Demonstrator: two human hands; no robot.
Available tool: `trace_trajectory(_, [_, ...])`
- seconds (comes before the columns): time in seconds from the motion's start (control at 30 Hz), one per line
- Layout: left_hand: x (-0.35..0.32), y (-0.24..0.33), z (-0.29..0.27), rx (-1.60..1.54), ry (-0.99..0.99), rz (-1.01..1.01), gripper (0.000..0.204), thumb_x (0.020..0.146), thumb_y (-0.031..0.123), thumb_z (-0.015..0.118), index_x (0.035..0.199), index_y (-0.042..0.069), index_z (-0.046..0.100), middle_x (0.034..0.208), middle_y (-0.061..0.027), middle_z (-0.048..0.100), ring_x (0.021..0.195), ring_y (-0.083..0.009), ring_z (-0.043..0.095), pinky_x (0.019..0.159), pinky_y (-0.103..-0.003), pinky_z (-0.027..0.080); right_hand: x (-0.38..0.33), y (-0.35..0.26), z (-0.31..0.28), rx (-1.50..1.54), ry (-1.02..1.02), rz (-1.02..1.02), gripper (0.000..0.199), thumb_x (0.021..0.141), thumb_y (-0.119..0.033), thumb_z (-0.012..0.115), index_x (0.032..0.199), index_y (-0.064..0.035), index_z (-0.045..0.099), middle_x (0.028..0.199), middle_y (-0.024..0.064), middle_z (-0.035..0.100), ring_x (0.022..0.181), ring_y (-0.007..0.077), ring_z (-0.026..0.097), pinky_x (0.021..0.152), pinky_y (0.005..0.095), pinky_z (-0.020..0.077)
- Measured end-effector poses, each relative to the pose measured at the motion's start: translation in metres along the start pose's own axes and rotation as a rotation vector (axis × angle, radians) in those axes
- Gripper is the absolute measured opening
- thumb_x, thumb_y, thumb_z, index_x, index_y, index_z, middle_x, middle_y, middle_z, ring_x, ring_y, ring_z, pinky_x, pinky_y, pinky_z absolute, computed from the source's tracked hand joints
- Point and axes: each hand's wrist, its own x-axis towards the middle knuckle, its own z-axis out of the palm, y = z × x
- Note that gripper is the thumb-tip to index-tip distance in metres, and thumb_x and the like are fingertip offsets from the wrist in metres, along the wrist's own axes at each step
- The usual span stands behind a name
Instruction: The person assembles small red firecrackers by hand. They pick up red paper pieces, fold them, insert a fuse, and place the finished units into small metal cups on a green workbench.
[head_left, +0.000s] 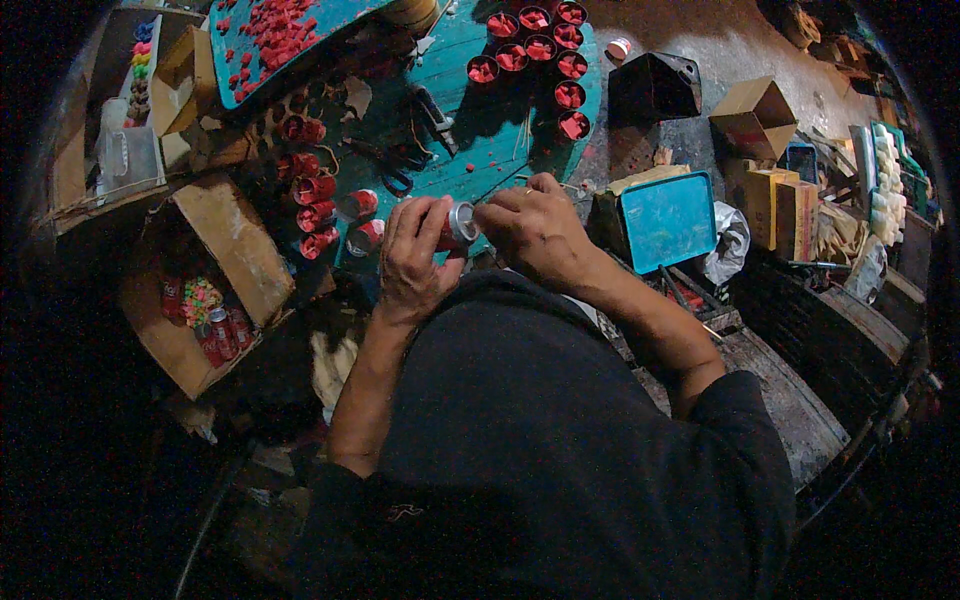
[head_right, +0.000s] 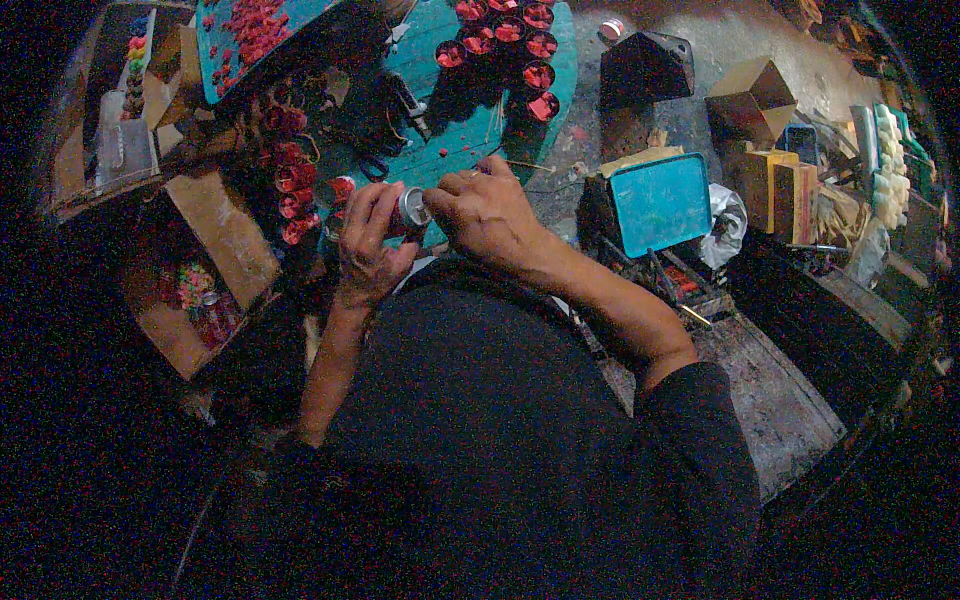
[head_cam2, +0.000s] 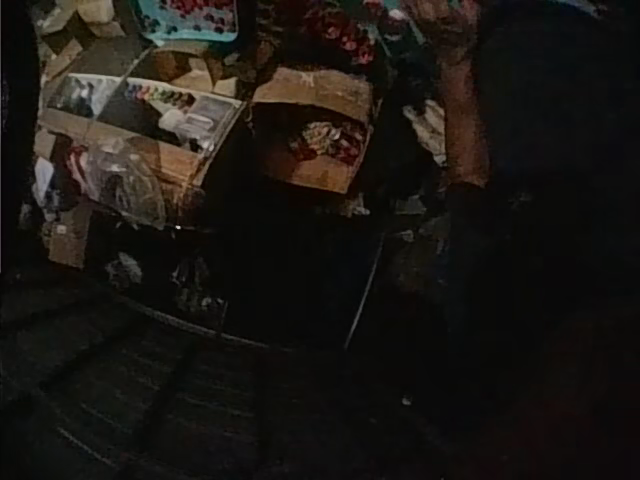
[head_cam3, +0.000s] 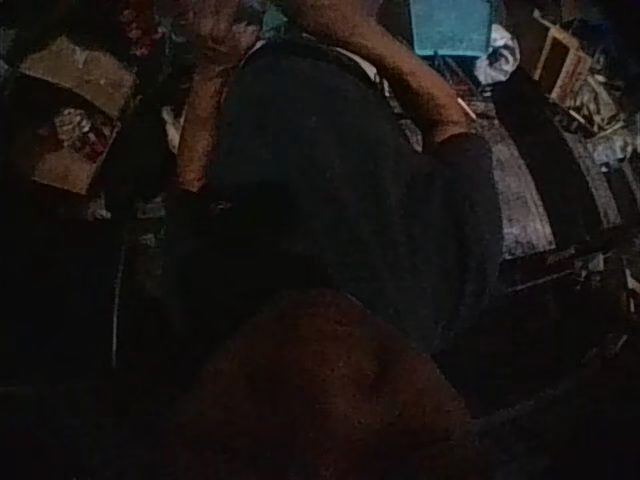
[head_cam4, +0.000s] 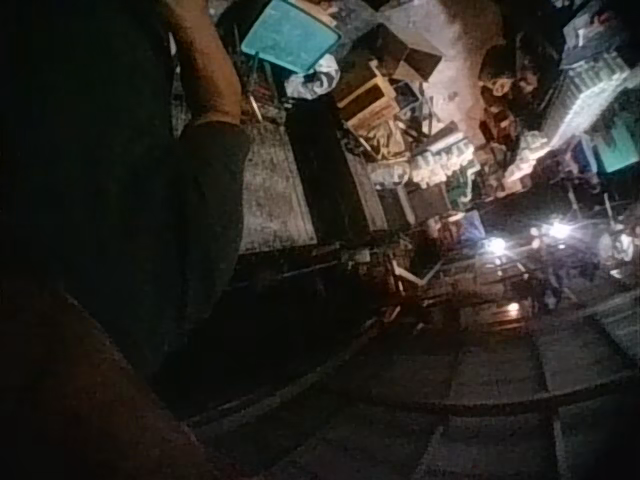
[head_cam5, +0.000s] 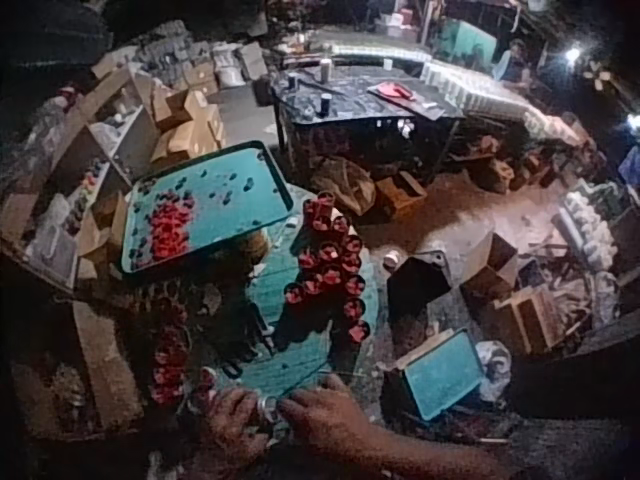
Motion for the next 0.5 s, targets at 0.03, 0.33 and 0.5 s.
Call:
trace_trajectory(0.03, [0.0,0.001,0.0,-0.013,0.002,0.002,0.069,0.063,0.001,0.077,0.13,0.002,0.06,0.118,-0.0175,0.061,0.108,-0.0393,0.061,0.096,-0.048,0.05,-0.001,0.002,0.001,0.037,-0.008,0.009,0.012,0.087,-0.016,0.069,0.098,-0.0131,0.068,0.087,0.0033,0.067,0.082,0.0248,0.064,0.078,0.0418,0.0399])
trace_trajectory(0.33, [0.002,-0.002,-0.004,-0.047,-0.037,0.041,0.07,0.064,0.002,0.077,0.132,0.001,0.06,0.118,-0.0178,0.061,0.107,-0.0396,0.06,0.095,-0.049,0.05,0.001,0.005,0.006,0.05,0.008,-0.063,0.012,0.086,-0.017,0.069,0.097,-0.0132,0.069,0.084,0.0039,0.067,0.078,0.0262,0.063,0.078,0.042,0.0396])
trace_trajectory(0.5, [-0.01,-0.015,-0.01,0.083,-0.101,-0.029,0.069,0.066,0.004,0.078,0.132,0.0,0.058,0.119,-0.0183,0.061,0.109,-0.0397,0.06,0.096,-0.049,0.05,0.006,0.017,0.022,-0.033,-0.114,-0.026,0.018,0.086,-0.02,0.068,0.102,-0.0129,0.07,0.086,0.0046,0.067,0.082,0.0264,0.065,0.08,0.0437,0.0406])
